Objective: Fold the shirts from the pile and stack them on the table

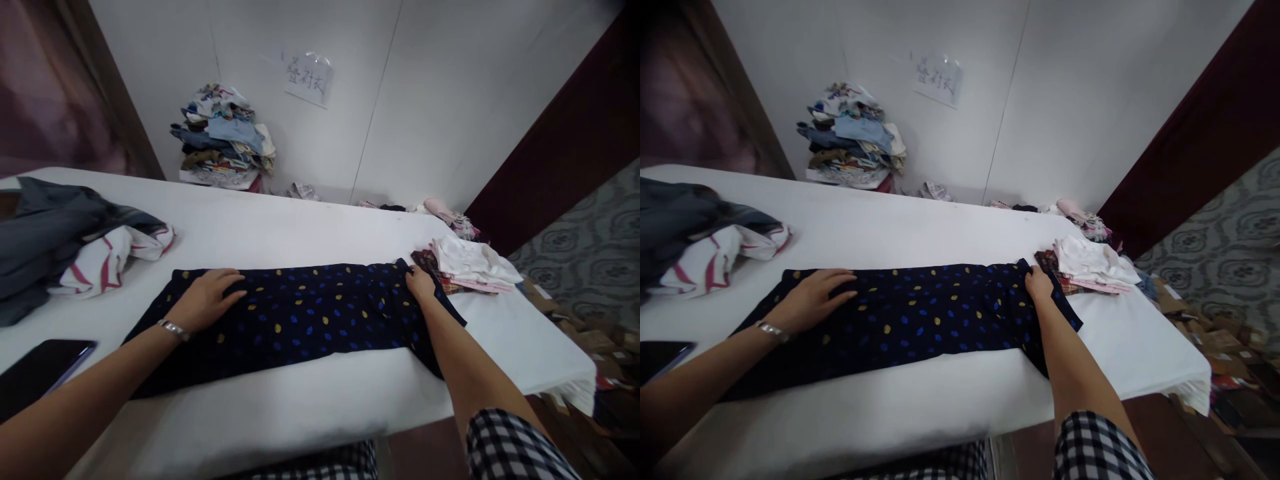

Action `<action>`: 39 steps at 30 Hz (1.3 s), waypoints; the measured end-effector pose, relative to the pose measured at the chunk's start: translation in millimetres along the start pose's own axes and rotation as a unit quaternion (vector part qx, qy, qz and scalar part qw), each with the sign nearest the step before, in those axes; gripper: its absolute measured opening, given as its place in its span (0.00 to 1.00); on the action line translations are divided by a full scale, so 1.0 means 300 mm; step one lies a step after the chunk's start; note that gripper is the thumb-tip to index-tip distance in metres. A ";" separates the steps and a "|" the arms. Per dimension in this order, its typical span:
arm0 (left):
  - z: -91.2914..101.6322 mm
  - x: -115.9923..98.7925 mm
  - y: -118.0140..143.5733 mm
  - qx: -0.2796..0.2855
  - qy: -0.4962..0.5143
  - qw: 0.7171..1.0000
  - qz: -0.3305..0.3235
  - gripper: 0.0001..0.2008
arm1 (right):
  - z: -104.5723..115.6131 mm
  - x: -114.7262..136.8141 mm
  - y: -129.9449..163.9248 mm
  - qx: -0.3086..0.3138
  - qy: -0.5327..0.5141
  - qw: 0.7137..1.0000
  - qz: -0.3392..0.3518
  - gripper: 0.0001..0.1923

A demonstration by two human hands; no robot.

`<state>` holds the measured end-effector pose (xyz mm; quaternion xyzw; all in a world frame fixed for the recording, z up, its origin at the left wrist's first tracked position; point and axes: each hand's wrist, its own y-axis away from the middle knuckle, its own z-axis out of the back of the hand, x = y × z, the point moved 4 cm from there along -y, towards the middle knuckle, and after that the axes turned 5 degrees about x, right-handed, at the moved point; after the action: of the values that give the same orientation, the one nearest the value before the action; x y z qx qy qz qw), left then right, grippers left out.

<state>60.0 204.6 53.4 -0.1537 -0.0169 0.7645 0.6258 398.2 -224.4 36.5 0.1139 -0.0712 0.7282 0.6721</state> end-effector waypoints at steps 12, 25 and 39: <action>-0.023 0.025 0.060 0.079 -0.032 0.996 0.028 0.20 | -0.055 0.278 0.311 0.083 -0.060 0.889 0.446 0.20; 0.098 -0.078 0.178 0.031 -0.150 0.988 0.000 0.17 | -0.103 0.256 0.424 -0.005 -0.046 0.870 0.490 0.17; -0.024 0.097 0.306 0.044 -0.047 0.997 0.052 0.28 | -0.025 0.002 0.587 -0.078 -0.005 0.927 0.366 0.21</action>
<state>-30.4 211.5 20.3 -0.0906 -0.0050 0.8026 0.5896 222.5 -237.0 38.0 0.0305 -0.1677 0.9152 0.3650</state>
